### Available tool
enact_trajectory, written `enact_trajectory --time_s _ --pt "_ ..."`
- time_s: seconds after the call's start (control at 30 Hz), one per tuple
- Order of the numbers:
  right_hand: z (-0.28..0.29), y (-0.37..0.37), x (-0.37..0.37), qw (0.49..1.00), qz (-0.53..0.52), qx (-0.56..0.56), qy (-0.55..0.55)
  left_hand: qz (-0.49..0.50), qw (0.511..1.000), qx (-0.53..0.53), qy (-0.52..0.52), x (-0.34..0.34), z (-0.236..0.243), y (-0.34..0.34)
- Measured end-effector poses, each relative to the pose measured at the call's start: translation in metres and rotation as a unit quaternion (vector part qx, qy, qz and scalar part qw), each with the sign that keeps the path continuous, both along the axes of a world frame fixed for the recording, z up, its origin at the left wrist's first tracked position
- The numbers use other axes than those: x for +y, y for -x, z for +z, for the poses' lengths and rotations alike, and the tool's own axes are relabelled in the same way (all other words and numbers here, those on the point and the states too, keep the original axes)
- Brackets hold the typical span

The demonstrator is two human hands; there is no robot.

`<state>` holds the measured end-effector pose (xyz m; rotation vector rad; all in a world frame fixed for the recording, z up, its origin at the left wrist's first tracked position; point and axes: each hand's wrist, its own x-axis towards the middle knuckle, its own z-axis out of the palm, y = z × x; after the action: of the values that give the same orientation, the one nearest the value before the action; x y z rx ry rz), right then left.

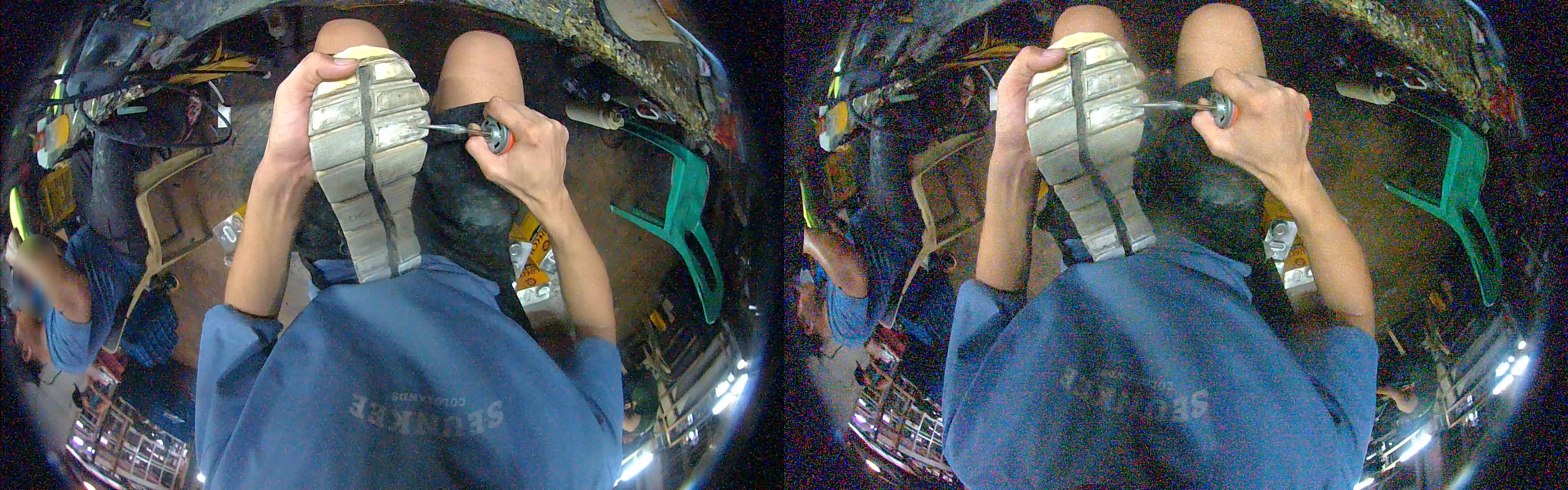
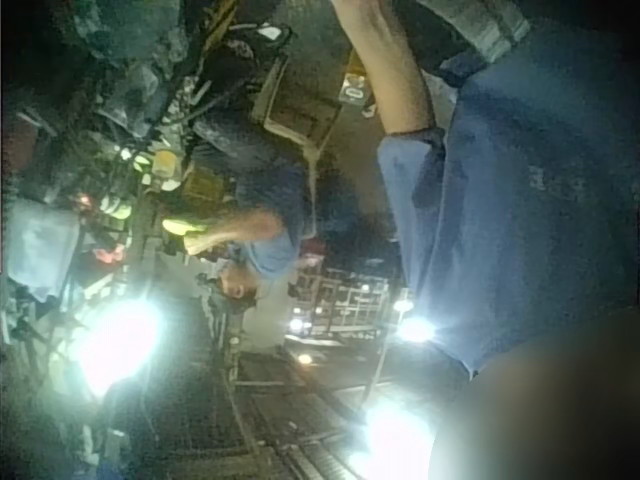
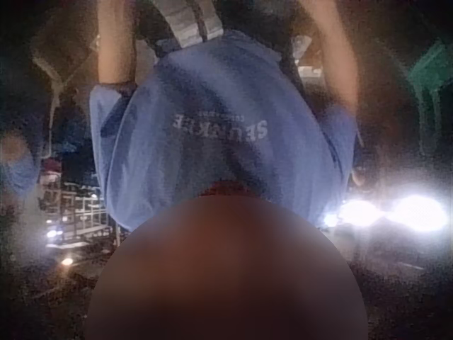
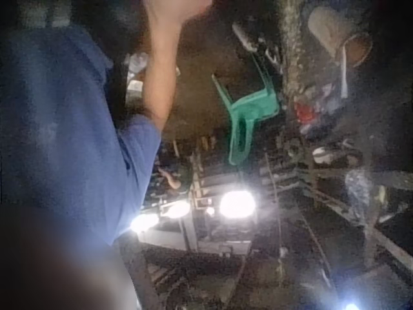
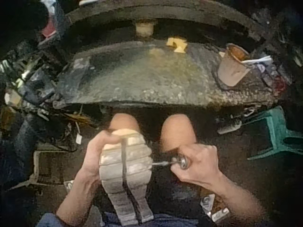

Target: The person sits on the floor and uses a red-handled tool to scrape and clean the sole of a sneaker. They repeatedly rotate the shoe to access different areas of the sole and continue scraping along the tread and edges throughout the clip.

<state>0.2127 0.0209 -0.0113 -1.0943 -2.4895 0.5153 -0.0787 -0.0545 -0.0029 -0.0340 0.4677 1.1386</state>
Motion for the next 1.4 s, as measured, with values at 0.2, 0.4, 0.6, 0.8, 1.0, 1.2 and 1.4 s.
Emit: enact_trajectory --time_s 0.2,0.4,0.6,0.8,1.0,1.2,1.4 --pt "-0.002 0.001 -0.002 1.000 -0.001 0.006 0.008 0.005 0.999 0.037 0.013 0.000 0.000 -0.002" --pt "0.000 0.009 -0.006 1.000 -0.005 0.000 0.006 -0.005 0.999 0.046 0.019 0.002 0.001 -0.006" --pt "0.007 0.017 -0.011 0.999 0.011 0.033 -0.005 -0.012 0.998 0.050 0.019 0.007 0.000 -0.009" --pt "0.006 0.016 -0.012 0.999 0.011 0.039 0.000 -0.009 0.995 0.088 0.036 0.007 0.002 -0.015" --pt "0.022 0.017 -0.011 0.995 -0.068 0.033 0.070 0.065 0.985 0.156 -0.034 0.014 0.028 0.004" --pt "0.068 0.046 -0.003 0.943 -0.138 0.183 0.239 0.165 0.964 0.173 -0.112 0.007 0.091 0.044" --pt "0.131 0.058 0.049 0.943 -0.166 0.212 0.196 0.340 0.863 0.319 -0.194 -0.013 0.119 0.045"
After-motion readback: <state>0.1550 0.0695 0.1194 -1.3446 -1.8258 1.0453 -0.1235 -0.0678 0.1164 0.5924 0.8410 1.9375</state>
